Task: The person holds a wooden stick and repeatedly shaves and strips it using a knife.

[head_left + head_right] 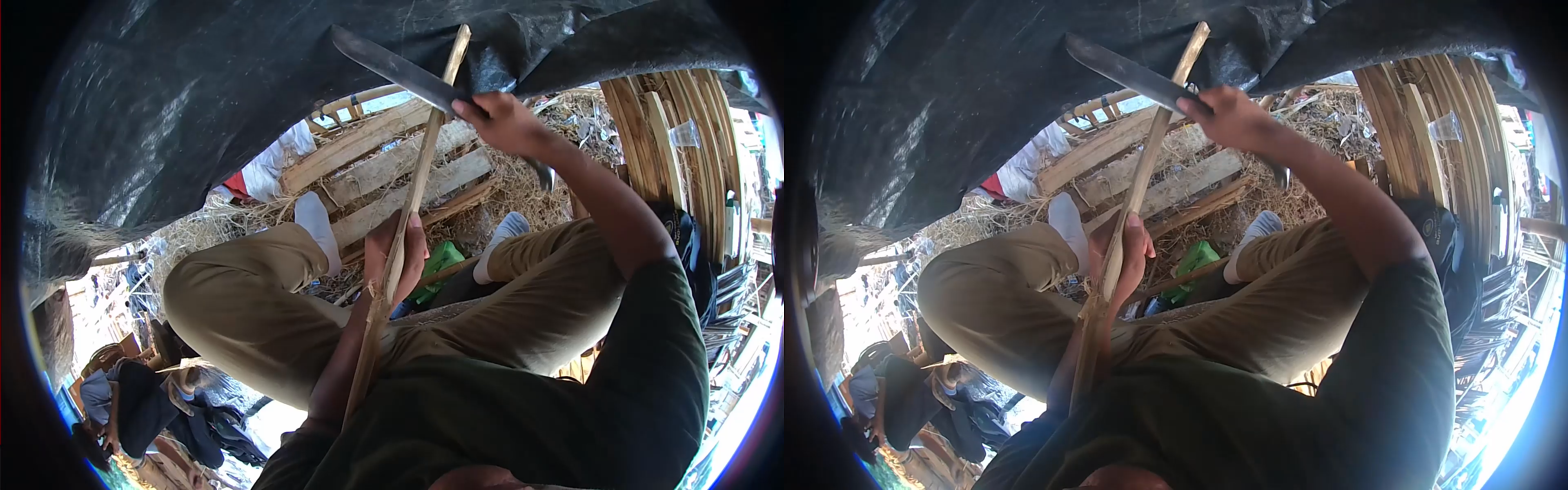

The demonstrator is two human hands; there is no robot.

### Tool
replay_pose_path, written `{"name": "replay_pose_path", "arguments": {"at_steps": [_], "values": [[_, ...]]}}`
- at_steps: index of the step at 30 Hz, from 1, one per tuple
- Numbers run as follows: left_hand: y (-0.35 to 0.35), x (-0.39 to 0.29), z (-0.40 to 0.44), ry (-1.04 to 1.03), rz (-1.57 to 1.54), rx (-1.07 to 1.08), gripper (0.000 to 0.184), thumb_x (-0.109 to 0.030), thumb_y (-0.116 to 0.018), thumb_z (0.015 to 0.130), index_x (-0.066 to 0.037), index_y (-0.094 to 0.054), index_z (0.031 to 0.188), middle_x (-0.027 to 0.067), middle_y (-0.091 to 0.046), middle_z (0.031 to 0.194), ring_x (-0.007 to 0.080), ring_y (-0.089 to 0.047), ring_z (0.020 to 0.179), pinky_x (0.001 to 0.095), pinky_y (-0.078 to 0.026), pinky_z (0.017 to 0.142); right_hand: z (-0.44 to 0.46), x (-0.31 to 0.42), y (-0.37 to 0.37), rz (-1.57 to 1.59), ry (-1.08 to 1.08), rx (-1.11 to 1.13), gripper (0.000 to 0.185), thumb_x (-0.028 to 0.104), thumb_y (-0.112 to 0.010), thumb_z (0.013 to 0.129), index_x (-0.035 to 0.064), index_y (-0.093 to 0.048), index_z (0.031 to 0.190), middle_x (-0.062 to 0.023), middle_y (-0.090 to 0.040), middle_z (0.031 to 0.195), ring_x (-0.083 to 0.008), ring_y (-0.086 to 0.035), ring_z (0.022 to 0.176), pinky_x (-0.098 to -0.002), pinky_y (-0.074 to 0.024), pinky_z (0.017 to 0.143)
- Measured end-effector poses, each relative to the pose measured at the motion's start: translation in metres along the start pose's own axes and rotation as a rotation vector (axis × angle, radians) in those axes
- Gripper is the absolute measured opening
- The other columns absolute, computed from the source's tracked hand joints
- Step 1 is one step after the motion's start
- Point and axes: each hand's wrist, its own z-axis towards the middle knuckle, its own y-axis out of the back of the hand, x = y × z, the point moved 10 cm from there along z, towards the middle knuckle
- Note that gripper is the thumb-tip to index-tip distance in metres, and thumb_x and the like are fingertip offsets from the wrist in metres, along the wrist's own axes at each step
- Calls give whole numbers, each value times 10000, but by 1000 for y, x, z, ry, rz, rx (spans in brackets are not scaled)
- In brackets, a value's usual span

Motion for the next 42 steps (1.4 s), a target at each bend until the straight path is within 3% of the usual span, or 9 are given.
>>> {"name": "replay_pose_path", "arguments": {"at_steps": [3,10,11,20,25,30,35,40,42], "values": [[2,-11,-5,26,-21,-24,353,-190,-490,1044,-7,-541,747,31,-530,572,83,-523,493,272,-418,463,-29,52,-15,-61,299,-106,544,485,-488,1027,-26,-665,965,-156,-620,652,-251,-681,614,-410,-512,583],[-2,-14,-9,10,-6,-2,330,-183,-483,1045,-4,-539,774,33,-526,574,84,-522,505,272,-418,475,-28,33,-10,-62,-64,126,552,514,-483,1023,1,-684,1010,-160,-637,695,-251,-675,624,-401,-517,592],[-2,-13,-14,37,-38,-11,325,-178,-485,1044,-5,-537,774,33,-524,576,85,-520,508,271,-416,478,-39,60,-14,-1,228,-36,568,532,-468,1024,9,-688,1040,-150,-648,697,-243,-677,617,-394,-526,605],[-8,-27,-13,21,-45,3,315,-186,-476,1042,-14,-534,784,31,-519,589,87,-502,512,273,-405,479,-50,59,-9,5,194,-31,445,421,-534,1028,34,-673,860,-48,-540,544,-112,-568,501,-329,-427,451],[-2,-26,-16,75,56,21,349,-194,-466,1047,-18,-524,751,28,-511,585,87,-502,512,272,-399,471,-36,29,3,36,-95,148,669,606,-407,1015,7,-703,1009,-73,-521,543,-232,-604,522,-412,-507,567],[-5,-36,-15,-13,-12,14,360,-214,-462,1050,-22,-522,751,22,-509,582,84,-498,504,278,-406,467,-56,54,-27,45,94,45,629,534,-417,1035,-37,-680,1025,-170,-629,690,-262,-681,718,-435,-526,757],[-3,-39,-14,37,73,37,363,-225,-462,1052,-20,-518,757,17,-506,582,81,-506,510,277,-418,473,-42,43,9,8,-51,171,572,494,-457,1038,-28,-690,1049,-159,-634,672,-215,-692,691,-399,-529,612],[-4,-41,-14,-18,36,18,357,-235,-467,1052,-16,-518,775,17,-504,578,84,-514,509,275,-424,477,-72,89,-8,6,427,-225,518,444,-490,1042,0,-624,811,-97,-561,563,-161,-606,530,-374,-461,492],[-1,-42,-13,22,139,65,389,-263,-475,1049,-7,-534,762,32,-521,597,101,-510,531,281,-422,500,-59,68,-10,32,137,54,540,458,-476,1045,-12,-632,829,-93,-544,554,-166,-593,513,-377,-453,485]]}}
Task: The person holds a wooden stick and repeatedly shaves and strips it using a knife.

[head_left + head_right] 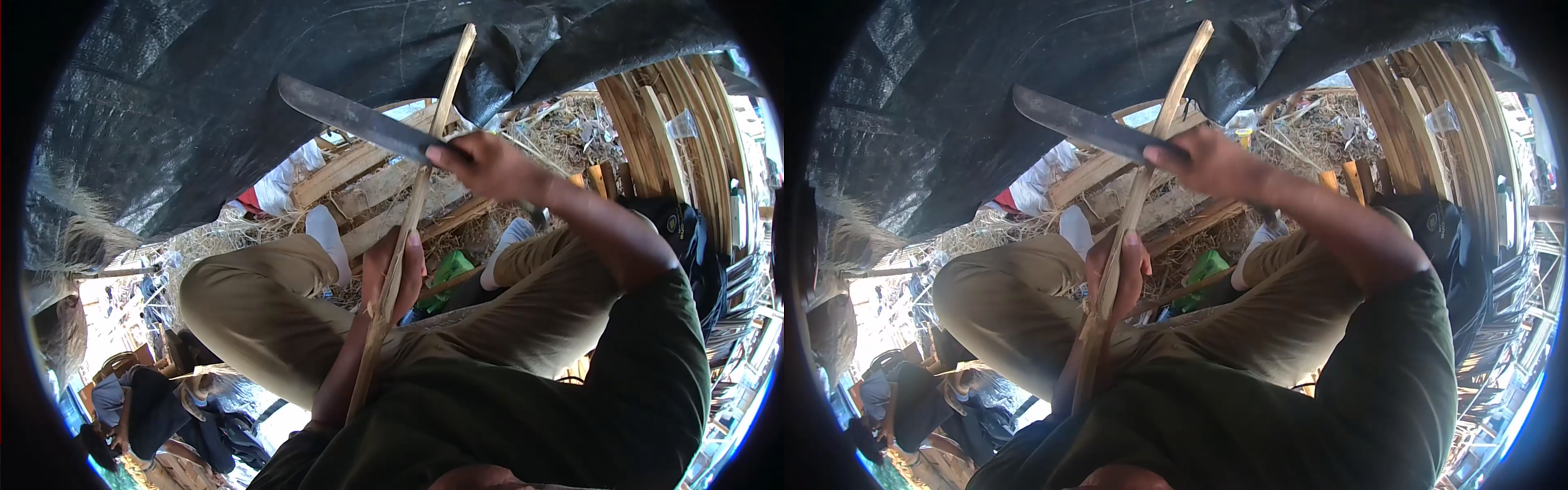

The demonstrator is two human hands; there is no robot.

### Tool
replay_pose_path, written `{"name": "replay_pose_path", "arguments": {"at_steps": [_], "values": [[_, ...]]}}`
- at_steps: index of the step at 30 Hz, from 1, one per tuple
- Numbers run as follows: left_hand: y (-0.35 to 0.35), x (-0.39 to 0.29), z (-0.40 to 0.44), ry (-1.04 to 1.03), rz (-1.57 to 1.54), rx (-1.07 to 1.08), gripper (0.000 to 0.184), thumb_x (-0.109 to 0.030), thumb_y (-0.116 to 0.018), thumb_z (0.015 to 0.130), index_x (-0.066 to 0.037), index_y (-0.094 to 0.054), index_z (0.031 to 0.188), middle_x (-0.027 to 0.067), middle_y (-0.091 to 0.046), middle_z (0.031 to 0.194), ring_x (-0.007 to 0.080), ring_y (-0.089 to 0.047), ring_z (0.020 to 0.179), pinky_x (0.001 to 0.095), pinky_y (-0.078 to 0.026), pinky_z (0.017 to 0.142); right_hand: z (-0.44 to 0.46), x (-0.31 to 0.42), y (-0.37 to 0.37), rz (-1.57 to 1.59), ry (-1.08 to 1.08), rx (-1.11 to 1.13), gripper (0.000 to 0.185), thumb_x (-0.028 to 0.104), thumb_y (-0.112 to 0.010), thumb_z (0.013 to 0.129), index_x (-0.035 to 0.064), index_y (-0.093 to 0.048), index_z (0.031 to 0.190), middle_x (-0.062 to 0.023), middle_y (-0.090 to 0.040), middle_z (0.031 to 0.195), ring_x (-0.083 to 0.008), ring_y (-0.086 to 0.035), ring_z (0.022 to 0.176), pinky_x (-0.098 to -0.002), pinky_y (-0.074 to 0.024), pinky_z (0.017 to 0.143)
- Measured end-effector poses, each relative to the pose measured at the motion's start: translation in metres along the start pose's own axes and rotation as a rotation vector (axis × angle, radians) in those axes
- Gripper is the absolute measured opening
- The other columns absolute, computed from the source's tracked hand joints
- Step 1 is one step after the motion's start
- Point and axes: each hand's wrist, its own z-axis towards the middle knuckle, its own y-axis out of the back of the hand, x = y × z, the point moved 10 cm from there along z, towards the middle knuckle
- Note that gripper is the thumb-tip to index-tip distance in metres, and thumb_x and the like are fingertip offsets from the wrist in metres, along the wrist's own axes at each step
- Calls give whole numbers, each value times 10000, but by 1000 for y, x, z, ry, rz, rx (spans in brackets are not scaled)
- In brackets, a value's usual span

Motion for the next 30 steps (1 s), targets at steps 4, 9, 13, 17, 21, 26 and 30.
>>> {"name": "replay_pose_path", "arguments": {"at_steps": [4,9,13,17,21,26,30], "values": [[-4,2,1,2,53,15,410,-276,-476,1047,-9,-537,744,40,-527,603,106,-501,533,290,-414,504,-3,-8,-2,-81,-33,43,529,464,-412,1055,-3,-655,1001,-183,-632,700,-290,-681,679,-435,-517,601],[-4,3,1,-14,98,31,399,-253,-462,1052,-15,-534,740,41,-518,598,99,-497,535,290,-409,499,-26,34,-33,101,100,100,490,422,-456,1050,-6,-673,947,-217,-646,680,-333,-710,685,-455,-534,635],[0,1,1,-9,184,54,381,-236,-457,1053,-17,-535,752,37,-518,606,103,-502,547,286,-408,503,-6,5,15,-53,33,-44,477,406,-508,1034,-8,-687,877,-229,-648,674,-342,-716,685,-465,-531,633],[1,10,2,-64,230,6,356,-229,-482,1043,-21,-542,760,38,-526,611,107,-507,556,293,-417,518,-15,5,12,-74,50,-128,432,355,-551,1019,-23,-669,847,-209,-655,674,-368,-711,673,-464,-536,610],[6,-1,-2,-75,410,11,246,-215,-549,997,-32,-567,834,126,-557,630,278,-588,576,382,-473,542,-22,14,11,-227,189,-161,389,338,-557,1018,-9,-637,861,-190,-618,649,-253,-671,608,-403,-505,539],[6,-29,2,-249,578,-37,196,-145,-575,975,-26,-583,819,87,-547,618,212,-543,520,346,-442,528,-13,-1,18,-579,166,-112,423,405,-503,1032,-3,-611,1008,-223,-631,766,-330,-700,715,-445,-548,608],[8,-17,-4,-239,604,-6,78,-141,-649,886,-91,-597,858,126,-631,714,319,-656,643,404,-524,573,-26,29,10,-218,504,-218,356,296,-546,1033,13,-592,822,-109,-555,554,-200,-557,411,-371,-410,385]]}}
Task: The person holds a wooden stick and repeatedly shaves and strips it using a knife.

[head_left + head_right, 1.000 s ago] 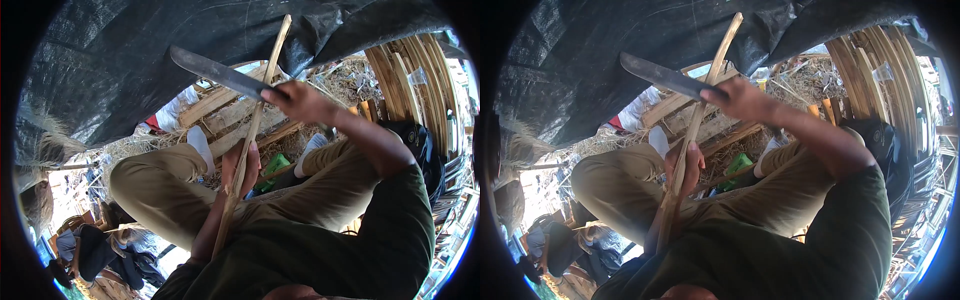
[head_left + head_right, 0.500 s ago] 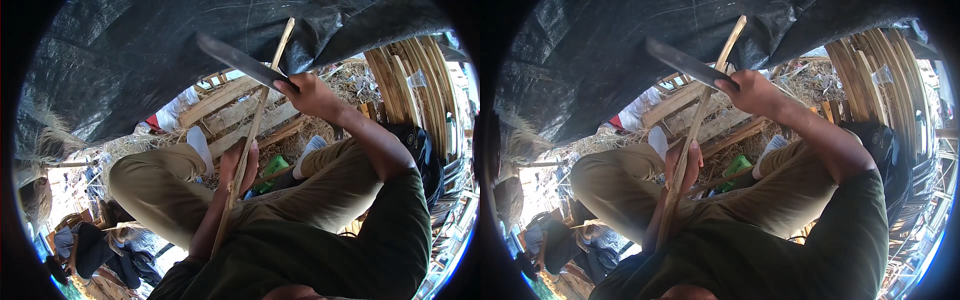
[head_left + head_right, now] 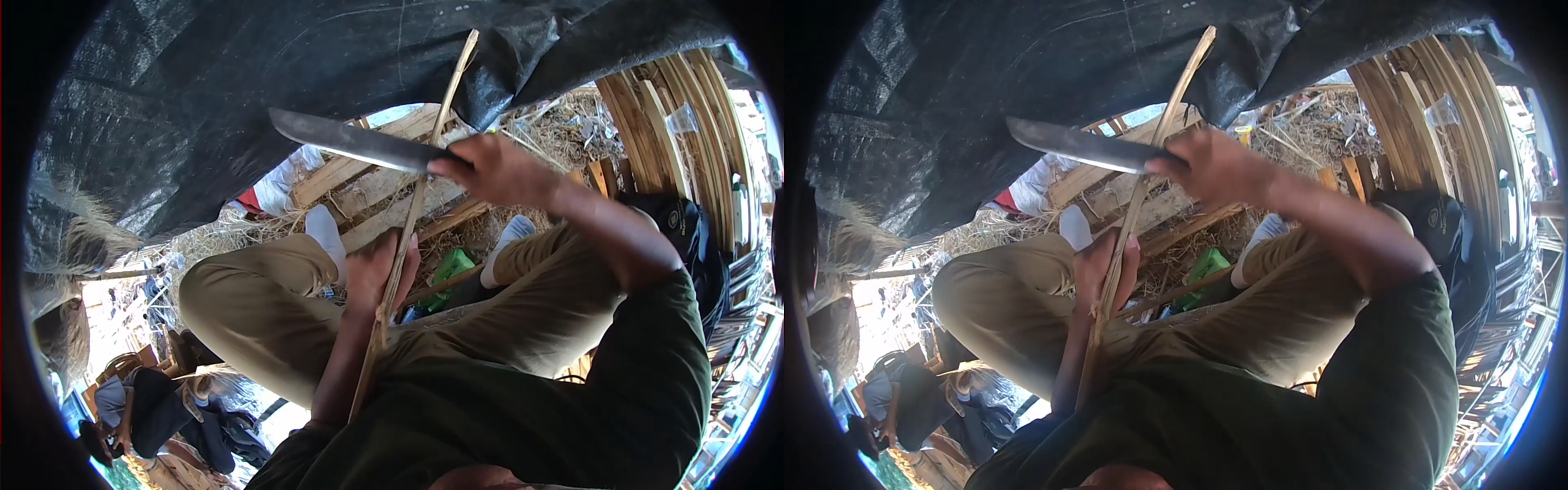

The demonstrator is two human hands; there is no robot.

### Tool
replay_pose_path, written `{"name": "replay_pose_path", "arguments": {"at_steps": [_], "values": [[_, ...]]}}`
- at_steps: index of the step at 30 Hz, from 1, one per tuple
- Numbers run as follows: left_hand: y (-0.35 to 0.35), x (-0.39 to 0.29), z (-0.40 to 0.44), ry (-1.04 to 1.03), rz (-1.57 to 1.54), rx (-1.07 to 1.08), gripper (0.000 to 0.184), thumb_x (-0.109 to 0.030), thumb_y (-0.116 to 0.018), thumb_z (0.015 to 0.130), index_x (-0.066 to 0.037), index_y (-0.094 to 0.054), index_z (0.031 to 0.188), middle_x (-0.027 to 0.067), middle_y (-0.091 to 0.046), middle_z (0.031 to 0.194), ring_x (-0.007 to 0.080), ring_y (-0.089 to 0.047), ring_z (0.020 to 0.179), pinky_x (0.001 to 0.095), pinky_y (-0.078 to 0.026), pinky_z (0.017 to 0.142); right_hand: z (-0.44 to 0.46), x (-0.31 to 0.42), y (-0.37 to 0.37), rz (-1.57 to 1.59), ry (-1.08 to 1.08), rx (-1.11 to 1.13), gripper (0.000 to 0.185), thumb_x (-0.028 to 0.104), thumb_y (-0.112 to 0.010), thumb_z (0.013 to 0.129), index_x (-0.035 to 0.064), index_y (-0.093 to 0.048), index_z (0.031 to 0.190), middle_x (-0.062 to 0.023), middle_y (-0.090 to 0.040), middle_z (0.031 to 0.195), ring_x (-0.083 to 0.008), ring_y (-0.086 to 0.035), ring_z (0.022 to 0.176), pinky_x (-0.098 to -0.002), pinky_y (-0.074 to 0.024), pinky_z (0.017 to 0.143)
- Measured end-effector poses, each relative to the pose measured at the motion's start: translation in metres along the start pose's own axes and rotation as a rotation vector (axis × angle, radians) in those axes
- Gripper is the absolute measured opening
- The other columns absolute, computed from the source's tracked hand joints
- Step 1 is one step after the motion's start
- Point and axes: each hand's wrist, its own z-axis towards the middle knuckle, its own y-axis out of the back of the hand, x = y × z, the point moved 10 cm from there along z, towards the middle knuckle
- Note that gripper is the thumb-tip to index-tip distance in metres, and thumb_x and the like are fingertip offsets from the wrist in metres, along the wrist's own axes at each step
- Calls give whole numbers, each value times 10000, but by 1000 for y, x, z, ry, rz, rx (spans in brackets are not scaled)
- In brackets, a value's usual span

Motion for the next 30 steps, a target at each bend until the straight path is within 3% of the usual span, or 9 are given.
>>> {"name": "replay_pose_path", "arguments": {"at_steps": [5,12,14,17,19,22,23,26,30], "values": [[8,-8,4,-42,16,-20,94,-128,-667,871,-90,-591,829,112,-630,706,305,-650,622,398,-523,567,-2,-50,11,-298,28,-13,367,308,-496,1053,34,-587,827,-66,-541,537,-118,-508,398,-314,-378,353],[1,-2,0,-42,6,-10,116,-124,-667,876,-68,-583,819,133,-612,693,319,-638,610,404,-514,558,1,-13,-10,100,-165,191,426,337,-478,1060,28,-591,790,-65,-550,567,-120,-536,446,-299,-397,398],[2,-2,4,-29,-18,2,119,-123,-661,881,-64,-580,816,136,-608,688,323,-636,610,405,-514,560,-7,-43,-15,-736,209,104,298,277,-412,1073,31,-578,1100,-9,-494,733,-135,-502,502,-320,-473,462],[0,4,2,45,-77,-22,131,-136,-650,893,-57,-578,817,141,-603,685,329,-630,597,411,-510,550,-4,-44,-12,-95,-281,234,332,309,-437,1063,16,-591,1091,-78,-550,716,-238,-589,526,-407,-503,497],[1,4,-4,50,-129,-43,150,-123,-606,942,-29,-599,826,105,-568,642,220,-554,543,347,-458,535,-6,3,-10,76,-124,16,390,353,-474,1047,3,-635,987,-172,-586,626,-372,-667,598,-503,-513,523],[1,3,-3,56,-94,-14,187,-118,-579,970,-11,-608,819,86,-548,616,154,-510,516,309,-426,525,-2,-27,-3,31,-249,78,410,306,-498,1055,0,-573,792,-88,-593,578,-170,-533,384,-353,-412,369],[1,3,0,57,-64,-11,195,-118,-577,972,-10,-607,813,85,-546,613,149,-507,516,307,-423,523,1,-21,11,-221,32,-49,416,327,-501,1052,0,-573,806,-85,-581,558,-170,-548,394,-349,-411,364],[2,0,1,21,-63,-30,205,-126,-573,979,-9,-608,815,76,-548,612,133,-505,524,302,-415,517,-1,-59,5,91,-432,116,394,322,-498,1053,4,-575,835,-108,-575,563,-201,-561,404,-364,-424,381],[1,5,1,70,-158,-35,203,-148,-579,972,-19,-603,816,100,-559,621,201,-544,548,343,-439,524,-4,1,-5,-15,-64,-101,384,314,-532,1040,8,-590,816,-127,-565,549,-223,-605,452,-394,-450,442]]}}
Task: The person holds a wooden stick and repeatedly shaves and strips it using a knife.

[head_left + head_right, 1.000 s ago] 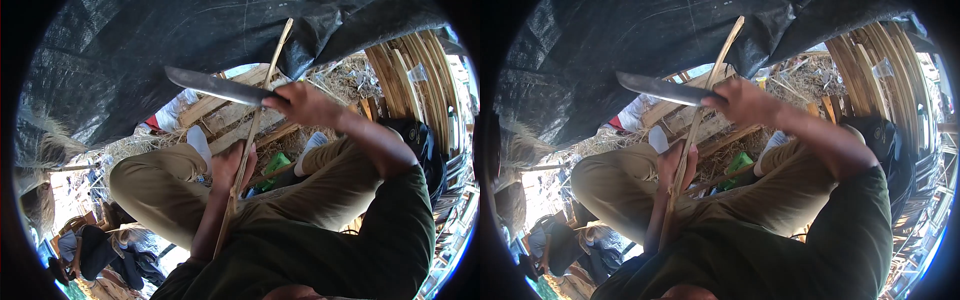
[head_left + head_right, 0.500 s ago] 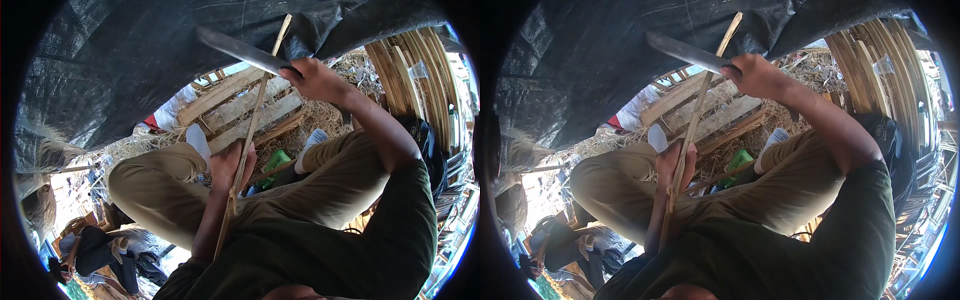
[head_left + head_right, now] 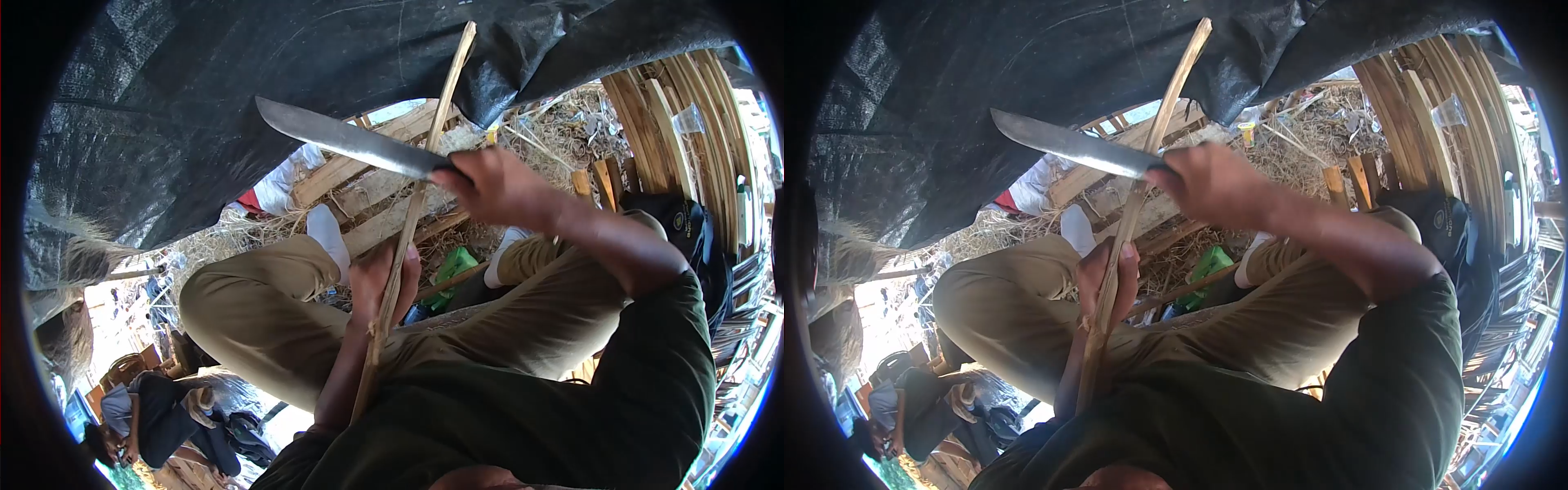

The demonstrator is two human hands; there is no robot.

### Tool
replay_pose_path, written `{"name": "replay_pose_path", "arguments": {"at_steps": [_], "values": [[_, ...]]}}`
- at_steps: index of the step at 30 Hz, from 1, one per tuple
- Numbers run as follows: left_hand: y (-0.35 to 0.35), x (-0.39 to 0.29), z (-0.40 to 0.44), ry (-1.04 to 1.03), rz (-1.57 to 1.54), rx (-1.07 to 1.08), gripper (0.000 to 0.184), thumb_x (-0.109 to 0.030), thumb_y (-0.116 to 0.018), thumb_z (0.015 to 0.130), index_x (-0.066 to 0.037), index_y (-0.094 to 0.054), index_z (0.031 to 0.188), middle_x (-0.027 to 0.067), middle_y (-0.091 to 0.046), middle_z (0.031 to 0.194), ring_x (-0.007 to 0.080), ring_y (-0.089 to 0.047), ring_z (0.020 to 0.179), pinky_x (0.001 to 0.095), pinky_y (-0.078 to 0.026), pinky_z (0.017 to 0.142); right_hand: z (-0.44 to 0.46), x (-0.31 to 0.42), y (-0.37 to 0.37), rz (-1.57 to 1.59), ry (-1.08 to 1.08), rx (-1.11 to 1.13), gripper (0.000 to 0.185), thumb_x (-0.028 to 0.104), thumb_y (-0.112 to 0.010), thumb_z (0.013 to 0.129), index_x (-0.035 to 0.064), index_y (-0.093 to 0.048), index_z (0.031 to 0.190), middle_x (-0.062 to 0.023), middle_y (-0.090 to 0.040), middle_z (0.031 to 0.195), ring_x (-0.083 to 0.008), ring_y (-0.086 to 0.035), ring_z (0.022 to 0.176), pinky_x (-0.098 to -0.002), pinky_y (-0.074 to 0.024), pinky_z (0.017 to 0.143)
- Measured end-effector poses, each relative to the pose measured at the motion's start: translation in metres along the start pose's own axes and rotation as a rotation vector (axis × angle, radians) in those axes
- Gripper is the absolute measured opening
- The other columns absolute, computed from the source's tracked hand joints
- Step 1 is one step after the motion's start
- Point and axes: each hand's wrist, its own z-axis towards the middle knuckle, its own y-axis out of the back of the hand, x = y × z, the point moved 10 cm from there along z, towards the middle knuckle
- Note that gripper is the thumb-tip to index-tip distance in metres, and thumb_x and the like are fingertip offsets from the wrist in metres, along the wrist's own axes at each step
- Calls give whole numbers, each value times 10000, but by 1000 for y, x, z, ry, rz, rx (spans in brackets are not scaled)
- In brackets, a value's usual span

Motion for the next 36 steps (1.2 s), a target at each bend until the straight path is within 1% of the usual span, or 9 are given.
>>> {"name": "replay_pose_path", "arguments": {"at_steps": [2,3,6,9,16,18,24,34,36], "values": [[0,3,0,40,46,27,188,-183,-592,949,-42,-596,825,157,-573,631,353,-616,570,429,-493,540,6,-27,2,-85,-82,103,396,322,-540,1037,7,-593,802,-119,-564,541,-218,-605,453,-389,-447,436],[0,4,1,48,50,31,194,-189,-590,952,-41,-598,828,158,-574,633,353,-617,571,427,-493,542,16,-41,6,-6,-221,254,462,408,-500,1034,1,-662,887,-211,-638,646,-361,-698,610,-440,-546,528],[0,5,2,64,31,40,211,-206,-583,963,-36,-604,839,159,-575,639,353,-619,575,422,-493,547,12,-62,11,45,-461,277,436,358,-477,1050,-9,-663,905,-204,-630,628,-367,-695,611,-453,-543,551],[-1,8,-1,71,-29,22,223,-220,-577,971,-32,-607,854,165,-577,646,359,-620,580,419,-492,552,7,9,0,151,-129,60,410,331,-493,1047,-4,-649,869,-197,-626,618,-375,-684,626,-472,-530,577],[0,3,1,109,-21,54,246,-227,-555,988,-20,-616,870,171,-589,661,350,-626,584,419,-494,558,11,-46,15,150,-502,267,469,387,-469,1051,-10,-641,869,-191,-635,619,-383,-678,595,-446,-547,577],[0,3,-3,80,-50,30,253,-233,-553,991,-19,-615,871,168,-582,651,343,-624,577,417,-491,553,-4,-13,-11,104,-298,190,461,386,-475,1048,-9,-637,875,-189,-632,613,-393,-674,596,-463,-538,576],[3,1,0,105,-79,57,274,-243,-555,990,-18,-601,842,166,-557,628,346,-608,556,403,-482,533,22,-45,20,128,-299,211,413,349,-511,1050,12,-634,845,-117,-581,549,-183,-584,465,-379,-447,451],[7,-5,2,55,7,50,262,-238,-553,987,-30,-605,836,162,-573,636,350,-613,567,411,-497,548,13,-39,13,15,-327,267,492,416,-521,1026,-1,-661,806,-191,-621,619,-365,-678,594,-432,-530,566],[6,-8,2,47,-23,51,256,-236,-551,986,-31,-612,846,162,-587,649,350,-624,580,416,-505,559,17,-59,31,44,-385,127,401,357,-543,1033,20,-629,835,-86,-543,532,-174,-598,482,-372,-451,458]]}}
